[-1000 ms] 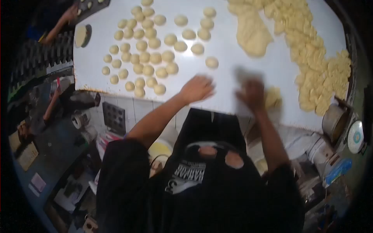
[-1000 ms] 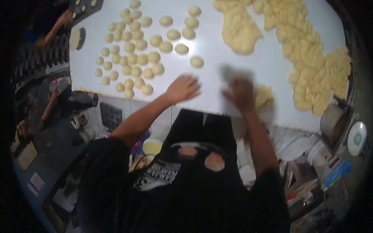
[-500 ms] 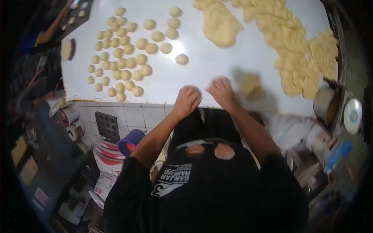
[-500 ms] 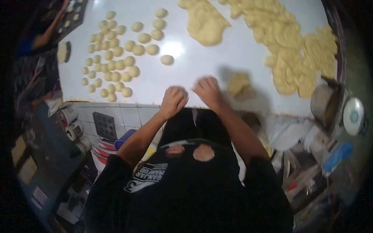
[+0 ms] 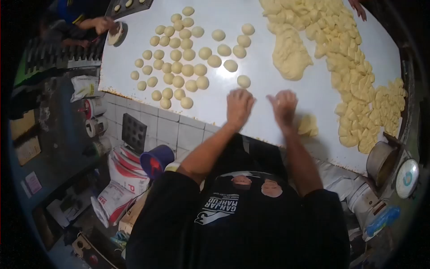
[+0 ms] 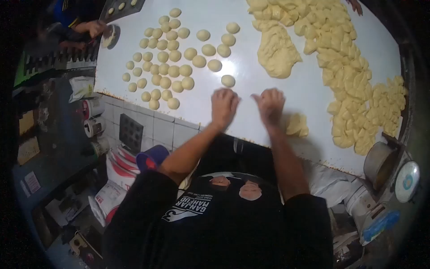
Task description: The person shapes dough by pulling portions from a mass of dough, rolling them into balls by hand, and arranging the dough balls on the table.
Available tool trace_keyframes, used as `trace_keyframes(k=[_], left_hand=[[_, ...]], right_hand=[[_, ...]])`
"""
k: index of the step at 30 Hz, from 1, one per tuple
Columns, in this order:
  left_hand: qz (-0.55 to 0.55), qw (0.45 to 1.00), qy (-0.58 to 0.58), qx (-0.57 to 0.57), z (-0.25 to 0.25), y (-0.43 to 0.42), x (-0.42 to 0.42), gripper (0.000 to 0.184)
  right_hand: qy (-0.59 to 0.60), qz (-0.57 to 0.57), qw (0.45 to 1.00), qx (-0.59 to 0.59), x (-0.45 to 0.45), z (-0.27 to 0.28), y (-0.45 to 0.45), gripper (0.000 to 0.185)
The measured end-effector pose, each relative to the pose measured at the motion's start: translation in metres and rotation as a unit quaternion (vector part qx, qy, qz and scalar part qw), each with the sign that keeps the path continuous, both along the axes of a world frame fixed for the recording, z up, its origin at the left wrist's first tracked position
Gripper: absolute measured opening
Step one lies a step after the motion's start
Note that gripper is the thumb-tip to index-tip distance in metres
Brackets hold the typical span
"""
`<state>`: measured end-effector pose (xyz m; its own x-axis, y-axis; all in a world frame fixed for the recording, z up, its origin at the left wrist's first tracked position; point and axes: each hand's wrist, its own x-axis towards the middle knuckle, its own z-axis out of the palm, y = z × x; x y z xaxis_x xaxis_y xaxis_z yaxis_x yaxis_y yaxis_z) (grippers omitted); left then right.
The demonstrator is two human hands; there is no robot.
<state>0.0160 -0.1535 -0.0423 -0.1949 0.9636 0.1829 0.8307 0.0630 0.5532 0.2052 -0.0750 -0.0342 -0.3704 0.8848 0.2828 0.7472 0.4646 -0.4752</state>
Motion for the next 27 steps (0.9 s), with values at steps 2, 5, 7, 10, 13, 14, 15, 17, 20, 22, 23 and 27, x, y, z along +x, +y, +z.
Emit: trace_keyframes(k=[2, 5, 7, 10, 13, 14, 15, 17, 20, 22, 23, 27], left_hand=[[-0.103, 0.994, -0.044, 0.015, 0.008, -0.030, 0.009, 0.025], [-0.191, 0.980, -0.033, 0.049, 0.004, -0.048, -0.055, 0.029], [-0.241, 0.970, -0.007, 0.019, 0.006, -0.044, -0.072, 0.031], [-0.214, 0.975, -0.021, -0.051, -0.012, -0.013, -0.044, 0.028], [-0.272, 0.941, -0.202, -0.021, 0.028, 0.009, -0.002, 0.025], [-0.269, 0.940, -0.208, -0.025, 0.021, 0.015, 0.011, 0.025], [-0.316, 0.921, -0.227, -0.028, 0.007, 0.018, 0.024, 0.031], [-0.365, 0.900, -0.239, -0.018, -0.001, 0.024, 0.010, 0.037], [-0.280, 0.930, -0.236, -0.042, 0.007, -0.021, -0.043, 0.062], [-0.229, 0.934, -0.263, -0.079, -0.006, -0.052, -0.072, 0.067], [-0.206, 0.940, -0.261, -0.070, -0.013, -0.059, -0.086, 0.066], [-0.089, 0.991, -0.102, -0.023, 0.023, 0.007, -0.069, 0.060]], right_hand=[[-0.020, 0.054, 0.997, -0.050, 0.021, -0.017, -0.041, 0.025], [0.031, 0.063, 0.993, -0.094, 0.047, -0.004, -0.038, 0.032], [0.056, -0.029, 0.959, -0.276, 0.039, 0.019, -0.017, 0.038], [0.075, -0.025, 0.935, -0.344, -0.076, 0.142, 0.095, 0.045], [0.252, 0.011, 0.950, -0.181, -0.182, 0.148, 0.158, 0.050], [0.310, -0.007, 0.926, -0.215, -0.207, 0.137, 0.170, 0.051], [0.306, -0.008, 0.926, -0.219, -0.207, 0.112, 0.170, 0.051], [0.049, 0.083, 0.995, -0.009, -0.199, 0.055, 0.173, 0.048], [0.021, 0.063, 0.987, -0.149, -0.098, 0.033, 0.048, 0.036], [-0.155, 0.179, 0.963, -0.126, -0.014, 0.011, -0.040, 0.034], [-0.104, 0.311, 0.937, -0.117, 0.012, 0.018, -0.034, 0.035], [-0.076, -0.002, 0.997, -0.011, -0.031, 0.006, 0.026, 0.030]])
